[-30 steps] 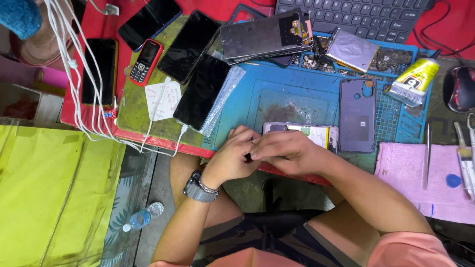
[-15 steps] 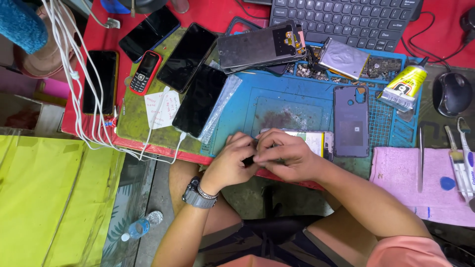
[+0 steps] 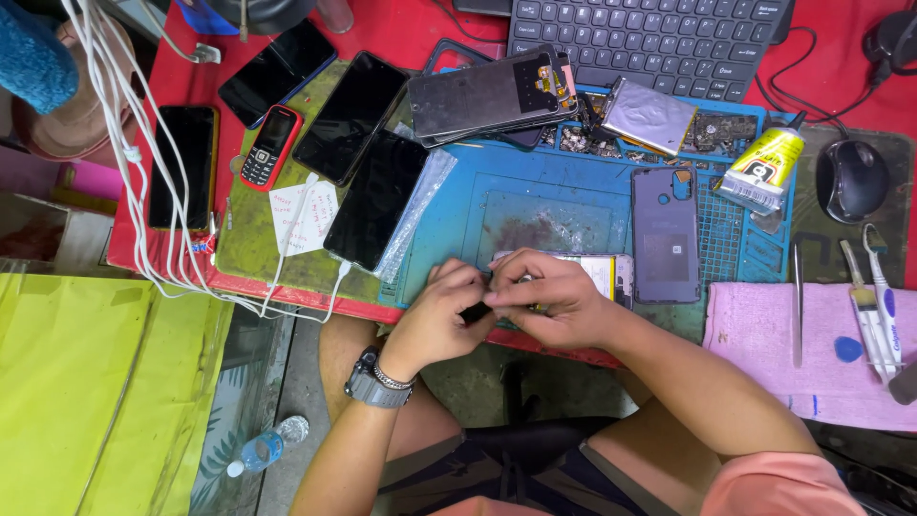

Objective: The person uses a screwdriver to remove screws from a disassembled smartphone on a workbench. They then use a small brush to clean the internal components of the device.

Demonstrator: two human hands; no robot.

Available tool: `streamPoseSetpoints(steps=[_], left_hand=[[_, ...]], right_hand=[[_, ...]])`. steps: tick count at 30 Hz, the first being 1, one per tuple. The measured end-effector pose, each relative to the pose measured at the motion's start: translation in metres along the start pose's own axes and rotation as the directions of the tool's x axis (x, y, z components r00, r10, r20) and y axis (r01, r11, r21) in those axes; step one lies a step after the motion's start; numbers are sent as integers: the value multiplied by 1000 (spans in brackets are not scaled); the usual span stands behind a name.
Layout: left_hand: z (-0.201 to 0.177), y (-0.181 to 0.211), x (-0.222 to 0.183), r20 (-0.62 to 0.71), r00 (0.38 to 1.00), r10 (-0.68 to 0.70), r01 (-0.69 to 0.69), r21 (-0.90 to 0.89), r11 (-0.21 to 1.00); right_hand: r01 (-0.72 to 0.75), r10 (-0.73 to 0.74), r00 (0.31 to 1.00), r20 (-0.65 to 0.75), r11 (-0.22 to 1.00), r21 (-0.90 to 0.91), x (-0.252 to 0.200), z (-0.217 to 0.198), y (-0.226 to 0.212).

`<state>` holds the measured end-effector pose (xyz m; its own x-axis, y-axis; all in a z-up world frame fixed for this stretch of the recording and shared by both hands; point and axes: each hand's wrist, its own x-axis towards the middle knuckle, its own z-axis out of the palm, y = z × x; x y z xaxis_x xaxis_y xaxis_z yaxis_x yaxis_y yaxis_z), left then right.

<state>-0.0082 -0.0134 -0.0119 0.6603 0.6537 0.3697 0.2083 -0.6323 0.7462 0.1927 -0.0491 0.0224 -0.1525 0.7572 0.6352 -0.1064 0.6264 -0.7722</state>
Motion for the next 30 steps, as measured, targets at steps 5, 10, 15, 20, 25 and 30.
streamPoseSetpoints(steps=[5,10,15,20,25,30], left_hand=[[-1,3,3,-6,1000,17,-17,12,1000],[-2,6,5,-18,1000,19,-19,7,1000],[-5,8,4,4,1000,-23,23,-27,999],[-10,12,9,32,999,-39,41,-67,997],[-8,-7,20,-97,990,-106,112,60,992],[-3,-39,47,-205,978,-26,81,263,961]], right_hand=[[-8,8,1000,26,1000,11,3,-2,-2],[-35,33,998,44,999,36,8,-3,-9],[-123,122,992,10,990,65,-4,-17,4],[-214,226,971,-82,968,134,-4,-31,7],[-326,308,887,-345,945,4,-10,-62,33],[-275,240,869,-432,961,-19,-9,-90,46]])
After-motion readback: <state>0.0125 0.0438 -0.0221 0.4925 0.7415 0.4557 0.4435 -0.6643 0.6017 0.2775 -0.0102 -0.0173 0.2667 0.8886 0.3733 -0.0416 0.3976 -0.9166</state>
